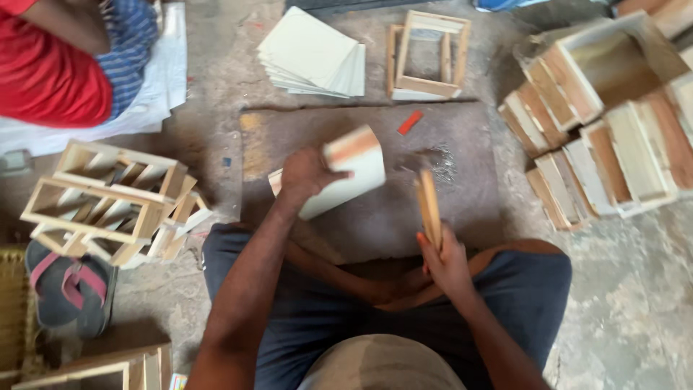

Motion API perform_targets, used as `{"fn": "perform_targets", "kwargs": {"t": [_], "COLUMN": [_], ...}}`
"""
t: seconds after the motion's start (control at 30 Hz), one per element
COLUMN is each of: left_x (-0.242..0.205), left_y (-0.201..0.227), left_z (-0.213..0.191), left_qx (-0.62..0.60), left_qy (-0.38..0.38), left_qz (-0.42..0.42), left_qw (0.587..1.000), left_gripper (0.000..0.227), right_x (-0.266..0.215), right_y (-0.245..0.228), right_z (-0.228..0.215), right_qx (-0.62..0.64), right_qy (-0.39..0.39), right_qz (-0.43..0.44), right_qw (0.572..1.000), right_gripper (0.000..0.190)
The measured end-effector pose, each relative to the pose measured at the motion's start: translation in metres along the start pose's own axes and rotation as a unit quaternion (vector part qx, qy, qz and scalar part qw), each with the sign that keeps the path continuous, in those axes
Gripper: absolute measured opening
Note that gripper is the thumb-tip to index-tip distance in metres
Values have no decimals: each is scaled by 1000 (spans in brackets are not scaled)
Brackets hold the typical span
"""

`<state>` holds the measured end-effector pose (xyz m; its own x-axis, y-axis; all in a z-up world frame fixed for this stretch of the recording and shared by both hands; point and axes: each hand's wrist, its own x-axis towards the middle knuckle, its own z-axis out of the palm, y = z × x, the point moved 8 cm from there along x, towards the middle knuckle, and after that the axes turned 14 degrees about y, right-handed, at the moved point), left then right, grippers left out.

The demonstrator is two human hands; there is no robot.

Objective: The person sits on the floor and assembles small wooden boxes by placing a white panel onto a wooden frame and hammering nails into the corners. The person repeatedly picks up frames, aligns panels, and hammers nails to secure them.

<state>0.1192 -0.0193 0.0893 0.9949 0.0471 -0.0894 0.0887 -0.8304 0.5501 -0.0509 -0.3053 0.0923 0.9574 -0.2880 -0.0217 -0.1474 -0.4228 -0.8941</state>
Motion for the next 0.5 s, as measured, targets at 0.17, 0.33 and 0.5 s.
{"fn": "perform_targets", "kwargs": {"t": [0.17,0.33,0.5], "left_x": [-10,-80,-56], "left_y": [-94,-108,-54], "left_z": [67,189,130], "left_qx": [-480,-560,-108], "left_qy": [94,-137,8], "left_qz": [-272,-386,84], "left_qw": [829,720,991], "left_gripper": [71,79,77], "right_x": [-23,-11,6], "right_y": [92,128,126], "right_z": [12,22,8], "right_qx": [79,98,156], "right_qy": [-23,-29,12], "right_qz": [141,206,260], "right_qw": [987,973,953], "right_gripper": [28,30,24]}}
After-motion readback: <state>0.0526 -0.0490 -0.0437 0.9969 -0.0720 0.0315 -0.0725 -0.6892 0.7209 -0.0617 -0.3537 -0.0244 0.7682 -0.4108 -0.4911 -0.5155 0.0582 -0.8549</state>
